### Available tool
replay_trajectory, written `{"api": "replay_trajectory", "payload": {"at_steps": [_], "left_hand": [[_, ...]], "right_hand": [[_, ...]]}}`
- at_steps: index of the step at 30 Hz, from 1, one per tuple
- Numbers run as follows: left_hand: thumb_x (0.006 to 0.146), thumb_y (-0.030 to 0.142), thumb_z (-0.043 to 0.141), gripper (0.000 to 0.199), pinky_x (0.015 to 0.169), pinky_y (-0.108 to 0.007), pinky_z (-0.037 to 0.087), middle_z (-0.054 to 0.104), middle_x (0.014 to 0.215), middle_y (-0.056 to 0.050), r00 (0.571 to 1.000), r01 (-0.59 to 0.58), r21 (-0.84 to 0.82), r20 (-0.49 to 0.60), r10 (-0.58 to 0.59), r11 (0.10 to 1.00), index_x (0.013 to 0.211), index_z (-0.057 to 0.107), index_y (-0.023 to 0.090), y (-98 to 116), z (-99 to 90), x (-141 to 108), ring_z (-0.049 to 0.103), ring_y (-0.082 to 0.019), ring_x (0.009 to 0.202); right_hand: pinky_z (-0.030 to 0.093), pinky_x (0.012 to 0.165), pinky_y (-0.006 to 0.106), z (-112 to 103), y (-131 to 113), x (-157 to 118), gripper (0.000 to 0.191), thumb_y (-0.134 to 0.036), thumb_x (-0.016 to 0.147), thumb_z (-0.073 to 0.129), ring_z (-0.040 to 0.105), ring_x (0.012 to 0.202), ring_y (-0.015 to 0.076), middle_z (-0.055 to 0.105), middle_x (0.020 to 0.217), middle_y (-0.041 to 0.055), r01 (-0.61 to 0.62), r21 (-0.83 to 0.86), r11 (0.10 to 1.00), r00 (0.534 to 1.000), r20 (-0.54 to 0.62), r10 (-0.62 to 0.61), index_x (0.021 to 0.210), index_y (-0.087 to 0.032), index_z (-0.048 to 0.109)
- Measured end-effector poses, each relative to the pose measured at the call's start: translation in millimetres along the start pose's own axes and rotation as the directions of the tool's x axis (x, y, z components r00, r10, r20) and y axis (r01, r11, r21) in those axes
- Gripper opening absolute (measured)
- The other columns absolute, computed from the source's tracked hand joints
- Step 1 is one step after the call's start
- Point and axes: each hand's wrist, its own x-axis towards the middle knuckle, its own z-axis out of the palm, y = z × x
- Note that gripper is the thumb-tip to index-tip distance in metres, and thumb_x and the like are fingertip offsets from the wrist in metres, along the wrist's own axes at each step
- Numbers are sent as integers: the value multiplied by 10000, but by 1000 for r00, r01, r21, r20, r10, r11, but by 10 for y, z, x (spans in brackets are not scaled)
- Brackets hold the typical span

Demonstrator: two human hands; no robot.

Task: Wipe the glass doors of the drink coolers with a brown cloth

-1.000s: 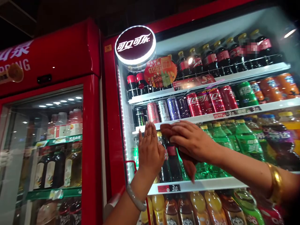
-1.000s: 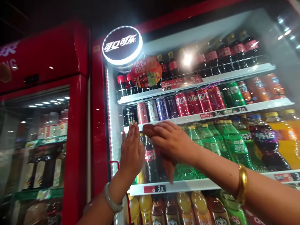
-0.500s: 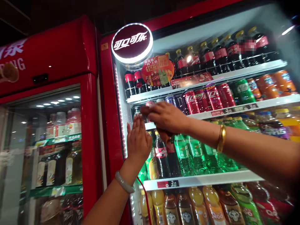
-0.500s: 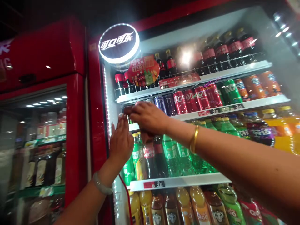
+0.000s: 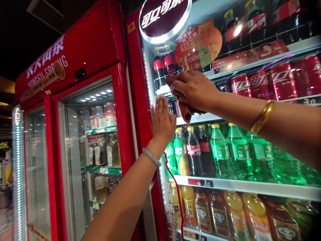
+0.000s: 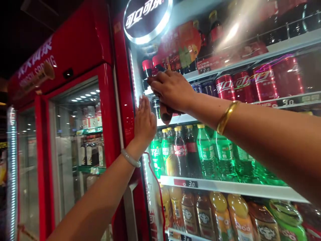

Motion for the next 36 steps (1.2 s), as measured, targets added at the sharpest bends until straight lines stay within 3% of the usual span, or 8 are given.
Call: {"api": "replay_trajectory", "payload": {"at_steps": [3,8,11,14,20,26,31,36], "left_hand": [[1022,235,332,676,1393,-513,126,234,1790,-142,999,47,-18,-19,-47,999,1682,246,113,-89,-34,119,136,-234,1687],[1050,311,353,611,1401,-464,140,317,1767,-129,1000,9,2,-7,-9,1000,1631,377,122,-143,-38,62,189,-231,1679],[1032,236,328,657,1400,-469,102,263,1788,-122,1000,6,31,-13,-6,1000,1678,267,132,-123,-10,35,125,-209,1687],[1042,238,339,667,1399,-449,91,215,1797,-143,1000,7,52,3,-7,999,1686,227,109,-112,-17,104,101,-205,1688],[1050,250,350,603,1393,-489,173,315,1755,-182,999,32,97,10,-33,995,1628,364,78,-163,-103,247,192,-246,1675],[1054,271,362,639,1387,-550,167,249,1774,-188,1000,-11,70,-1,11,997,1660,295,80,-163,-80,324,180,-276,1676],[1080,303,327,578,1393,-523,178,332,1756,-159,1000,-22,59,-4,22,998,1621,404,114,9,-80,459,214,-271,1672],[998,191,391,703,1394,-508,99,220,1779,-200,996,-34,96,87,26,995,1667,252,22,312,-3,563,153,-264,1681]], "right_hand": [[420,1016,476,91,-195,-24,313,-266,1056,445,532,1167,302,646,1288,146,-75,29,997,995,-65,77,1241,-187,683],[430,1036,450,70,-249,-76,284,-313,1063,475,546,1161,275,665,1285,111,222,91,971,973,35,-226,1207,-199,692],[437,989,460,77,3,167,332,-313,1055,486,553,1163,298,649,1321,142,93,77,993,994,48,-96,1292,-175,674],[422,1037,501,159,20,313,371,-268,1046,472,540,1202,318,630,1358,182,-106,64,992,993,-39,108,1349,-154,652],[432,1060,453,187,-120,190,288,-283,1013,550,564,1185,285,676,1314,121,183,127,975,983,-23,-181,1232,-202,718],[424,1031,461,111,-52,221,336,-248,1020,505,549,1176,308,673,1309,164,-82,69,994,991,-102,88,1277,-164,704],[449,1046,428,30,43,37,269,-271,1014,545,556,1165,278,678,1283,117,146,91,985,989,-5,-147,1215,-193,707],[462,1005,466,-147,378,-101,288,-224,975,541,558,1167,300,652,1291,140,-130,3,992,988,-84,130,1218,-196,692]]}}
